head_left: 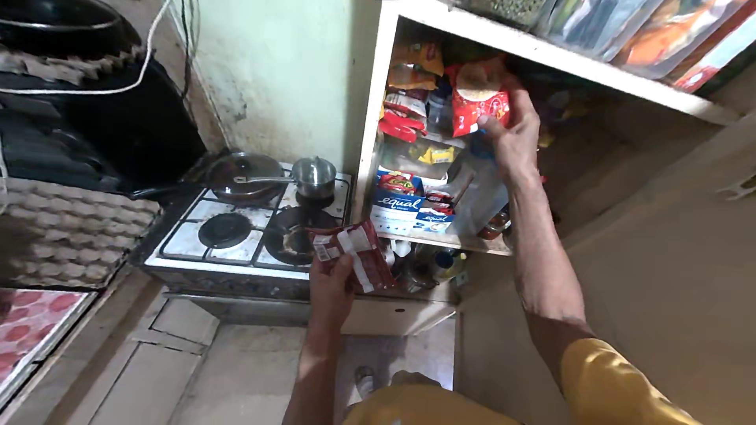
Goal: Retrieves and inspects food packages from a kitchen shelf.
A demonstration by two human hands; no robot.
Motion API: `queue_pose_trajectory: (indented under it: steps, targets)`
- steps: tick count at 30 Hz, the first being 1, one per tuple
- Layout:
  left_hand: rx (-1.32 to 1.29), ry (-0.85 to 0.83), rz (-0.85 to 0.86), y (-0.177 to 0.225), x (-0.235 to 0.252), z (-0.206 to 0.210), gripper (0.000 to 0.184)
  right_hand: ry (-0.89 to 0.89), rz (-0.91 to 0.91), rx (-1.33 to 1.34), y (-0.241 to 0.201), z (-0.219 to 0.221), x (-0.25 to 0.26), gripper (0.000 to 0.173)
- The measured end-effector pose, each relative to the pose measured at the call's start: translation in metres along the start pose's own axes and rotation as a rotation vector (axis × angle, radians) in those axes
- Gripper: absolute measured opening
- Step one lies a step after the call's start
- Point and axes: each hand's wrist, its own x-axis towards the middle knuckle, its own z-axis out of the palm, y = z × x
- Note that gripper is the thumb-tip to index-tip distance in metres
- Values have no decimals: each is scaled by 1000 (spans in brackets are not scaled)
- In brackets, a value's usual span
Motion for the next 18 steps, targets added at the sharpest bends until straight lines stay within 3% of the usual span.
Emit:
queue_pose_trajectory:
  steps: [4, 8, 10, 12, 18]
  targets:
    - [62, 31, -14, 3, 4, 4, 52, -8, 17, -43, -1, -2, 4, 62]
    - [90, 84, -37, 3, 10, 12, 44, 94, 151, -27, -16, -7, 22, 48]
    - [82, 113, -52, 1, 13, 17, 29, 175, 239, 0, -19, -7, 35, 37]
    - [72, 149, -109, 0, 16, 20, 23, 212, 330, -24, -19, -7, 45, 37]
    - [-99, 122, -221, 6, 19, 20, 61, 95, 253, -101, -5, 3, 71, 42]
